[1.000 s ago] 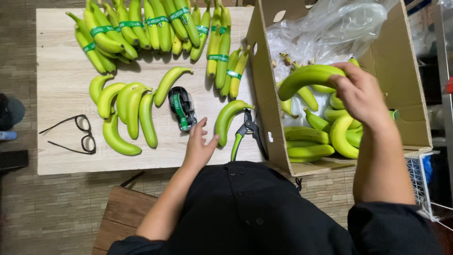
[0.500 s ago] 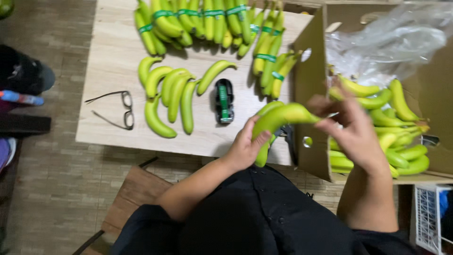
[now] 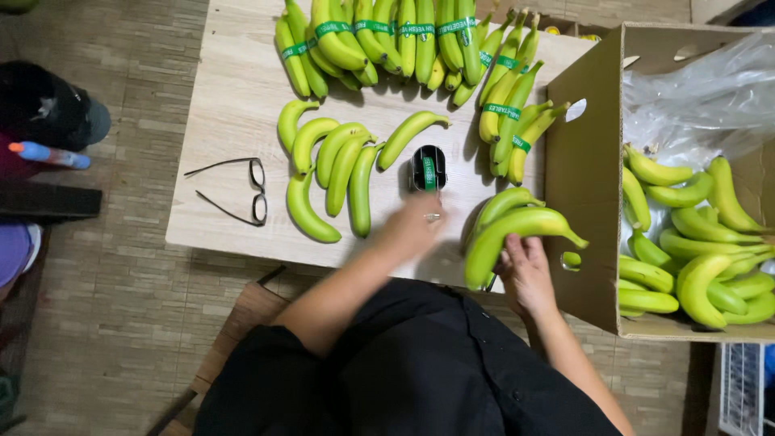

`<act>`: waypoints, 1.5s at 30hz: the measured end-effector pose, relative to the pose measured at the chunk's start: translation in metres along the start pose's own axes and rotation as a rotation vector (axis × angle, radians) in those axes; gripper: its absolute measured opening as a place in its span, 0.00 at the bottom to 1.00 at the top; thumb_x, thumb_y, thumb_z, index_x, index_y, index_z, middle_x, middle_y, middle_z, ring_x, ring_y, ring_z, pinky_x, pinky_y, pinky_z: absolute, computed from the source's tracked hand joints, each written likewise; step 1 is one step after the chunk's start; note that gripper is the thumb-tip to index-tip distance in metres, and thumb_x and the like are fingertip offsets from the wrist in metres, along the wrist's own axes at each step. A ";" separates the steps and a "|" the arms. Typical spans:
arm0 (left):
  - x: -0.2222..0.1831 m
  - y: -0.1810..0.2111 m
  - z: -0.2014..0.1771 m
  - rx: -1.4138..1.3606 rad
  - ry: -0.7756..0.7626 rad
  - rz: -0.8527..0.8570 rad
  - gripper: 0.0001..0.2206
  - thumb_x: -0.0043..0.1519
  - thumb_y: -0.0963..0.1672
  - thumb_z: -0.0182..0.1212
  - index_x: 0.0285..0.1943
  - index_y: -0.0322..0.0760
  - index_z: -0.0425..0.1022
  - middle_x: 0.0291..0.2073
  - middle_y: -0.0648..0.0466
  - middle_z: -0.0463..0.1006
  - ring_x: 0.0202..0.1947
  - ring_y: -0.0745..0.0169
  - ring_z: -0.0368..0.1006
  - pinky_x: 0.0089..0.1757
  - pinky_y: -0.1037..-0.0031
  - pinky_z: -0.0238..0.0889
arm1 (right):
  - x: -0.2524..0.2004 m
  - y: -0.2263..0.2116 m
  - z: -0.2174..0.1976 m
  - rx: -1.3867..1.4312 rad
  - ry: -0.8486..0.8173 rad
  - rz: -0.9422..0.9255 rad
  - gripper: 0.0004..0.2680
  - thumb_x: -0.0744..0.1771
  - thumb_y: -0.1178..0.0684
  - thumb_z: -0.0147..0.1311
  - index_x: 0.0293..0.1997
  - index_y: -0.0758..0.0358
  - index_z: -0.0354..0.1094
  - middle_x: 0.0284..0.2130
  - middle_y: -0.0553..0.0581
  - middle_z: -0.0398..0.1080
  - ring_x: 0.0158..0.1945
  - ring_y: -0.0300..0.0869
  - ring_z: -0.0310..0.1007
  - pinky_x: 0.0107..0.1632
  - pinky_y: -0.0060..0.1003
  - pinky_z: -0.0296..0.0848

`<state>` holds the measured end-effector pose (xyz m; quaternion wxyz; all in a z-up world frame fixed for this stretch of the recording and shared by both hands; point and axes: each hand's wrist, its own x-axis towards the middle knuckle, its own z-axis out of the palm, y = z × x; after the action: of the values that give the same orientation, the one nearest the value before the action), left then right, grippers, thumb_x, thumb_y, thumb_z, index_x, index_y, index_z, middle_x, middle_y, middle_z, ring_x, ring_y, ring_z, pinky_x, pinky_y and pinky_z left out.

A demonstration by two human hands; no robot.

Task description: The person sorts individual green bananas from a cardboard box, groups them together by hand, and uses a manual tape dispenser to bundle them with green produce tape on a wooden table.

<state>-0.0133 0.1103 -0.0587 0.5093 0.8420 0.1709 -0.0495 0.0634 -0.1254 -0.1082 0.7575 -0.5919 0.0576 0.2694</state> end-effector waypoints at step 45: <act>0.093 -0.118 -0.043 0.614 0.504 -0.013 0.20 0.56 0.46 0.70 0.56 0.35 0.75 0.43 0.42 0.75 0.48 0.35 0.73 0.48 0.48 0.65 | -0.048 -0.007 -0.109 -0.137 0.530 -0.101 0.13 0.69 0.47 0.64 0.50 0.55 0.59 0.30 0.38 0.60 0.28 0.28 0.67 0.37 0.31 0.80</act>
<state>0.0303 0.2194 -0.1613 0.1758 0.9398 0.2731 0.1066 0.0513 -0.2435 -0.1143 0.6867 -0.6936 0.2059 0.0706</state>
